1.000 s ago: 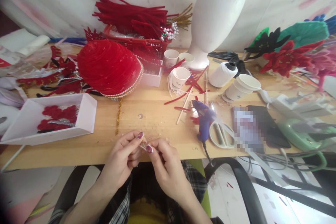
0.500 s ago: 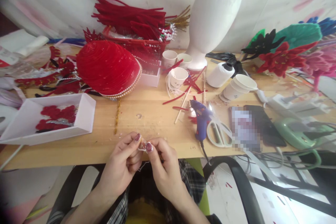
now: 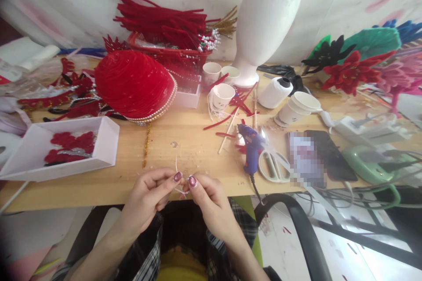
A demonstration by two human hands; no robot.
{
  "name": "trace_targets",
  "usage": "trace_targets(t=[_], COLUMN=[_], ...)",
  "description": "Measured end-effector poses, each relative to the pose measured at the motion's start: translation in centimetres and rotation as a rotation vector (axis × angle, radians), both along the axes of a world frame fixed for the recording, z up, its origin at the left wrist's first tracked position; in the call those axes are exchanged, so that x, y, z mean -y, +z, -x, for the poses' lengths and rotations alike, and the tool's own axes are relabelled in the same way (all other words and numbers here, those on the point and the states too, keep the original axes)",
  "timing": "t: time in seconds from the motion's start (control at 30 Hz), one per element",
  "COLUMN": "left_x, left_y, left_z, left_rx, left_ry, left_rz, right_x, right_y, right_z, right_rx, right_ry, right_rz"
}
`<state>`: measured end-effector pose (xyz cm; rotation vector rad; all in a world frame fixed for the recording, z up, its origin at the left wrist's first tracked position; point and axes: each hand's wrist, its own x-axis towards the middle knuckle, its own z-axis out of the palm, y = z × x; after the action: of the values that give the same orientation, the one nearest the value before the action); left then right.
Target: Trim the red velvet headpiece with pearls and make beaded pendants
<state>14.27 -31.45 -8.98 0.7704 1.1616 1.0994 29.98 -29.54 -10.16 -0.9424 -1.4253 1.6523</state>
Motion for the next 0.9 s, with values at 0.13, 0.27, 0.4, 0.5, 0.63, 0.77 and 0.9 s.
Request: trace_targets(t=[0.13,0.27,0.4,0.5,0.63,0.77,0.9], left_x=[-0.4,-0.6,-0.7,-0.7,-0.8,-1.2,-1.9], left_y=[0.5,1.0,1.2,1.1,1.1,1.2,1.2], left_z=[0.6,1.0,1.3,1.5,1.6,1.7,2.2], left_rx=[-0.200,-0.308,-0.317,-0.331,-0.360,-0.396,-0.414], left_ry=[-0.046,-0.132,-0.214,-0.229,-0.251,-0.321,-0.379], left_rz=[-0.077,-0.112,-0.115,-0.124,-0.122,-0.117,-0.137], right_x=[-0.1,-0.1,-0.3,-0.3,-0.2,-0.5,-0.8], right_y=[0.2,0.3,0.4,0.2,0.2,0.3,0.4], right_z=[-0.3,-0.4,-0.5,-0.5,-0.4,-0.5,-0.8], right_rx=[0.049,0.103,0.173,0.220,0.241,0.222,0.252], right_ry=[0.031,0.045,0.052,0.054,0.058,0.072,0.093], right_rz=[-0.022,-0.093,-0.211,-0.276,-0.303,-0.245,-0.167])
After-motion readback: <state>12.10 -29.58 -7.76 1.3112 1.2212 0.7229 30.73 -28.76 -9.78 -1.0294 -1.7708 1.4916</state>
